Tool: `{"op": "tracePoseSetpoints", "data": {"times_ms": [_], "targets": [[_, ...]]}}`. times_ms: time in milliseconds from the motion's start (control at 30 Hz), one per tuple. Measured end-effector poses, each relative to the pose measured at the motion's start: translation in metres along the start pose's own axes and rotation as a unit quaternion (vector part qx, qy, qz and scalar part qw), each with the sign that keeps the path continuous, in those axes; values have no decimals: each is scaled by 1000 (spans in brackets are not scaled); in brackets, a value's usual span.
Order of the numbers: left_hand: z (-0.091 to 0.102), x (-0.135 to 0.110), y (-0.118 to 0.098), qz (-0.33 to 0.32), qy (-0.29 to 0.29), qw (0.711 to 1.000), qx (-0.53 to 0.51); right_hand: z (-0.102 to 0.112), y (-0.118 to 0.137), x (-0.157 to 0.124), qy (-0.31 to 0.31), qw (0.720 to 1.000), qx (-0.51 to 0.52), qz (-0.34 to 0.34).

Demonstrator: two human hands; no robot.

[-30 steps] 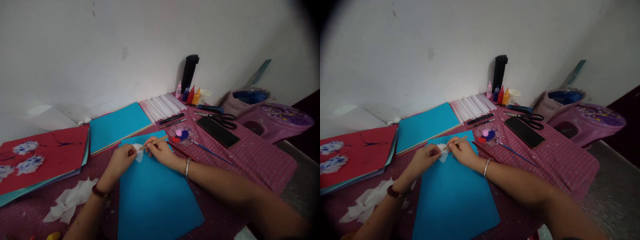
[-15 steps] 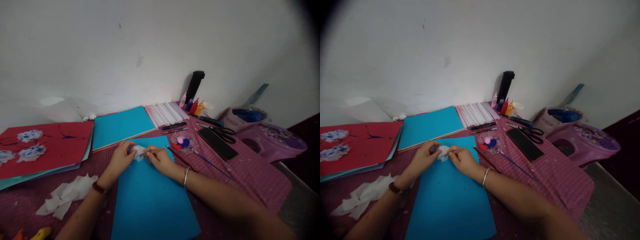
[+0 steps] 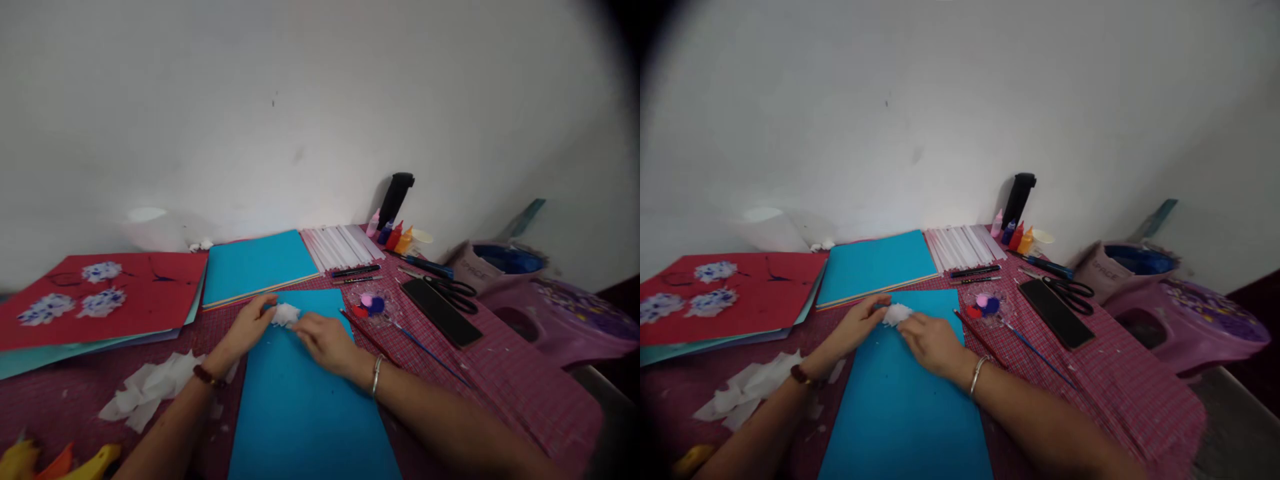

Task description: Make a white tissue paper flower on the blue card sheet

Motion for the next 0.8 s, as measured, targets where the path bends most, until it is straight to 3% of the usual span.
{"op": "tracePoseSetpoints", "data": {"times_ms": [33,100,200,267,333,467,567,667,800], "targets": [[10,1,-4,11,-7,1000,-8,9,-13,4,-32,993,94,-55],[40,0,-15,26,-36,999,-5,15,-43,7,-75,945,274,-165],[91,-10,-33,34,-66,997,33,2,-63,9,-54,869,426,-245],[114,-25,-37,52,-56,996,39,-3,-64,10,-36,856,446,-258],[125,-45,-35,74,-33,996,46,-7,-61,11,-13,864,432,-257],[120,-93,-25,95,31,987,126,-10,-52,12,22,891,386,-237],[108,-118,-27,58,72,955,281,-12,-50,13,31,908,353,-225],[95,-129,-27,13,91,915,393,-13,-49,13,35,913,343,-218],[87,-132,-13,-3,86,908,410,-13,-49,12,37,914,341,-217]]}}
Point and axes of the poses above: each hand's wrist, its own x-axis towards the middle knuckle, its own z-axis out of the back of the hand, y = z × x, the point moved 9 cm from there along x, towards the middle knuckle, and after that the axes turned 12 degrees about -z, right-handed, at the moved point
